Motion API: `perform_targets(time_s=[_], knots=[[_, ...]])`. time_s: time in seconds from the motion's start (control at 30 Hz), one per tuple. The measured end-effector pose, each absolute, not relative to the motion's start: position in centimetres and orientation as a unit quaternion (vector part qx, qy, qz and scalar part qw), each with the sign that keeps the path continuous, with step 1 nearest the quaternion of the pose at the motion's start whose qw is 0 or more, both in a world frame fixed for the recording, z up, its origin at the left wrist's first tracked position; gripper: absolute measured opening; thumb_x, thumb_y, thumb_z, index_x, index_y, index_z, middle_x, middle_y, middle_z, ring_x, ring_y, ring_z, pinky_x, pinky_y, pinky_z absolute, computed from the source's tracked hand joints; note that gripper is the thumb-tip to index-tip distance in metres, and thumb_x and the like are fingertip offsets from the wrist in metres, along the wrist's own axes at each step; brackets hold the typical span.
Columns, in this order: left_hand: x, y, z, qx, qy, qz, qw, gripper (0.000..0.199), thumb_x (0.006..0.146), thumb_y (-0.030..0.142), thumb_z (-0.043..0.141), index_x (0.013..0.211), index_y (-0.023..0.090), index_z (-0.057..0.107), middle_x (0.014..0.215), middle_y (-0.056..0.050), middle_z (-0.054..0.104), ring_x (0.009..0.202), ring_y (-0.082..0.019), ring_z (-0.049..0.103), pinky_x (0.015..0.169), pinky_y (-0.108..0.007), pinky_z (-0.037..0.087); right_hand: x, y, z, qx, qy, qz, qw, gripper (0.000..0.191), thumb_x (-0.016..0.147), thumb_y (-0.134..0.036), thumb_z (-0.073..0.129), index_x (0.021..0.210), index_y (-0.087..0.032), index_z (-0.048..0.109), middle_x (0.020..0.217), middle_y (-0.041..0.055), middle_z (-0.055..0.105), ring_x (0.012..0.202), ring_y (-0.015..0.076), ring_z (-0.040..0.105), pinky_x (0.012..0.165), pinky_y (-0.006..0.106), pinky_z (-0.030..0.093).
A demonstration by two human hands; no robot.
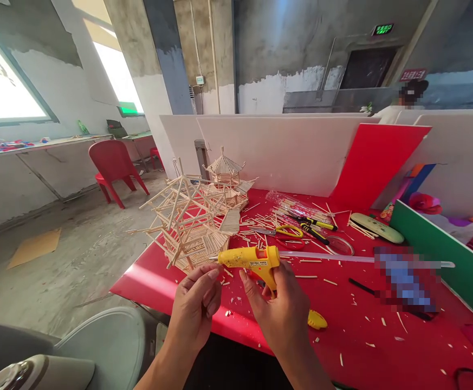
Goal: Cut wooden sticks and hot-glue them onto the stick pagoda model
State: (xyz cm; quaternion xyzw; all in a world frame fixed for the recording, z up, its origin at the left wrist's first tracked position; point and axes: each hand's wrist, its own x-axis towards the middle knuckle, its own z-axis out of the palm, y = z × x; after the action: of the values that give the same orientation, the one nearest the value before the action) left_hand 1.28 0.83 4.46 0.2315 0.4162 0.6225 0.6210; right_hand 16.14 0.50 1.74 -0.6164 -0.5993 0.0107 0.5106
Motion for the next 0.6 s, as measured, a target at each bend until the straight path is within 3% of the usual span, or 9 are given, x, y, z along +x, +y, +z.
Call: perform_targets(time_s=[0.1,0.27,0.4,0.6], knots=[[1.5,0.7,4.2,0.25,0.413,0.614,0.624,0.031,0.065,0.04,0.082,0.067,0.016,0.064,0.04,0.01,0.033,0.038,-0.004,0.027,0.037,-0.017,0.02,16.3,0.3,1.9,-0.618,-0.593,0.015,0.516,0.045,0.079,-0.062,0.067,0.091,-0.019,0.061,0.077,0.003,0.065,0.049,0.0104,0.052,0.052,0.026,0.046],[1.3,0.6,1.7,0.314,0.48,0.576,0.583,0.047,0.064,0.045,0.083,0.049,0.018,0.047,0.041,0.009,0.035,0.04,-0.004,0.025,0.039,-0.019,0.02,19.0,-0.1,1.8,-0.668,-0.544,0.027,0.507,0.05,0.075,-0.07,0.065,0.084,-0.021,0.06,0.064,-0.0005,0.06,0.051,0.0141,0.055,0.053,0.026,0.045],[0.2,0.2,-0.8,0.359,0.54,0.543,0.534,0.043,0.069,0.041,0.077,0.049,0.019,0.046,0.041,0.008,0.036,0.042,-0.006,0.026,0.042,-0.021,0.022,24.3,-0.8,0.0,-0.767,-0.471,0.005,0.436,0.059,0.069,-0.082,0.057,0.074,-0.024,0.056,0.064,0.0037,0.063,0.055,0.0209,0.059,0.054,0.031,0.042],[-0.6,-0.1,-2.6,0.46,0.551,0.536,0.444,0.03,0.067,0.03,0.074,0.048,0.018,0.054,0.067,-0.002,0.061,0.056,-0.012,0.049,0.048,-0.022,0.035,32.8,-1.6,-6.4,-0.845,-0.408,0.167,0.303,0.067,0.079,-0.075,0.045,0.106,-0.018,0.067,0.066,0.0109,0.071,0.07,0.0331,0.069,0.058,0.038,0.047]])
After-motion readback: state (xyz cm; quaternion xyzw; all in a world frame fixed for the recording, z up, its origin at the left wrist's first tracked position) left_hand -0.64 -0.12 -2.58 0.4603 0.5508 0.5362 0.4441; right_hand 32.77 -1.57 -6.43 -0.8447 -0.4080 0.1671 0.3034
